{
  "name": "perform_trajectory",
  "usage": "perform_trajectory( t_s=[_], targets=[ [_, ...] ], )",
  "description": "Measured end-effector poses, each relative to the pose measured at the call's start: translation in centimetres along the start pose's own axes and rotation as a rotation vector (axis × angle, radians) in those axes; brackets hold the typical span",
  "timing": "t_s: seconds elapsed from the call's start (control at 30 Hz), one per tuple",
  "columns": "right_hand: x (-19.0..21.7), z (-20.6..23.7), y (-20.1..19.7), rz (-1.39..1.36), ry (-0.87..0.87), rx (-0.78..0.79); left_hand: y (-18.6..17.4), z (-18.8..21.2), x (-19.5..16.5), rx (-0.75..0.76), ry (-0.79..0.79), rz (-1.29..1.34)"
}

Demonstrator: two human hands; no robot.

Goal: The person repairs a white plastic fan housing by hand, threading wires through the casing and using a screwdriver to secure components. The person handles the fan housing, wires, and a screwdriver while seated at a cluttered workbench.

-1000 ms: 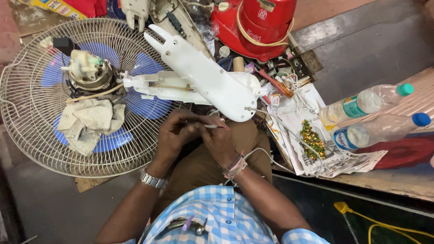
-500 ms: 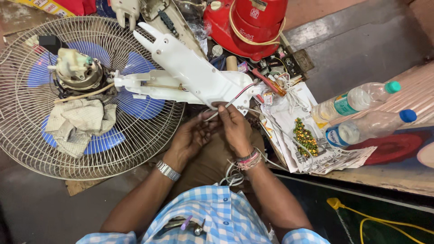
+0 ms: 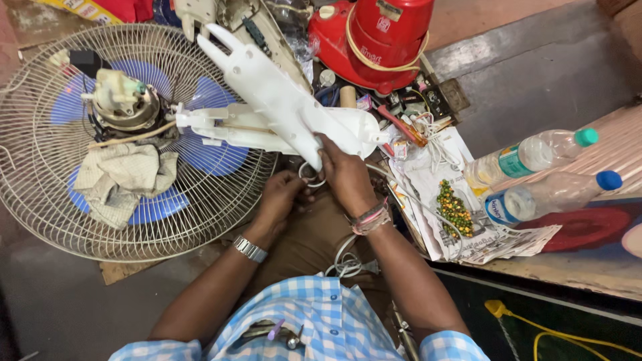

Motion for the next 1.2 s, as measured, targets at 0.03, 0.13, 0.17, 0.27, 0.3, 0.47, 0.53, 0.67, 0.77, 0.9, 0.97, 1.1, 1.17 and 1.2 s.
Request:
perform_trajectory(
  t_s=[0.03, 0.13, 0.17, 0.27, 0.3, 0.47, 0.53, 0.67, 0.77, 0.9, 0.97, 1.1, 1.17, 1.2],
  targets=[
    [0.7, 0.1, 0.2, 0.176, -0.044, -0.016, 0.0, -0.1, -0.5, 0.002, 0.038, -0.091],
    [2.2, 0.2, 1.4, 0.385, -0.185, -0.003, -0.6, -0.4, -1.8, -0.041, 0.103, -0.417],
    [2.4, 0.1, 1.5, 0.384, -0.192, -0.017, -1.0, -0.3, -2.4, -0.090, 0.085, -0.561],
    [3.1, -0.2, 1.7, 0.390, -0.206, -0.029, -1.1, 0.2, -4.4, -0.198, 0.168, -0.930],
    [3.3, -0.2, 1.9, 0.393, -0.211, -0.011, -0.8, 0.5, -5.2, -0.229, 0.219, -1.043],
    [3.6, -0.5, 3.0, 0.459, -0.151, 0.092, 1.4, 2.3, -7.0, -0.286, 0.386, -1.307],
    [3.7, -0.5, 3.3, 0.448, -0.146, 0.086, 2.1, 2.7, -7.3, -0.293, 0.412, -1.432],
    [3.5, -1.0, 4.4, 0.456, -0.121, 0.122, 3.4, 4.7, -8.7, -0.348, 0.648, -1.597],
    [4.0, -0.9, 4.4, 0.451, -0.187, 0.066, 3.7, 5.8, -9.4, -0.354, 0.819, -1.587],
    [3.9, -0.5, 4.1, 0.415, -0.224, 0.011, 3.4, 4.8, -8.9, -0.212, 0.788, -1.538],
    [3.6, -0.3, 4.1, 0.405, -0.202, 0.027, 3.0, 4.5, -8.7, -0.224, 0.733, -1.547],
    [3.4, 0.1, 4.1, 0.444, -0.150, 0.072, 3.6, 5.3, -9.1, -0.175, 0.867, -1.475],
    [4.0, 0.5, 3.4, 0.450, -0.143, 0.039, 3.3, 5.1, -9.0, -0.185, 0.799, -1.468],
    [4.4, 0.8, 2.9, 0.455, -0.142, 0.007, 3.3, 5.0, -8.9, -0.190, 0.770, -1.465]
  ],
)
Point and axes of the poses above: each hand's wrist, its own z-axis away from the middle knuckle, its own y-axis out of the palm, x = y × z, the point moved 9 cm from there along -z, towards the middle knuckle, and after that the axes turned 14 degrees about x, right-handed, at the moved point
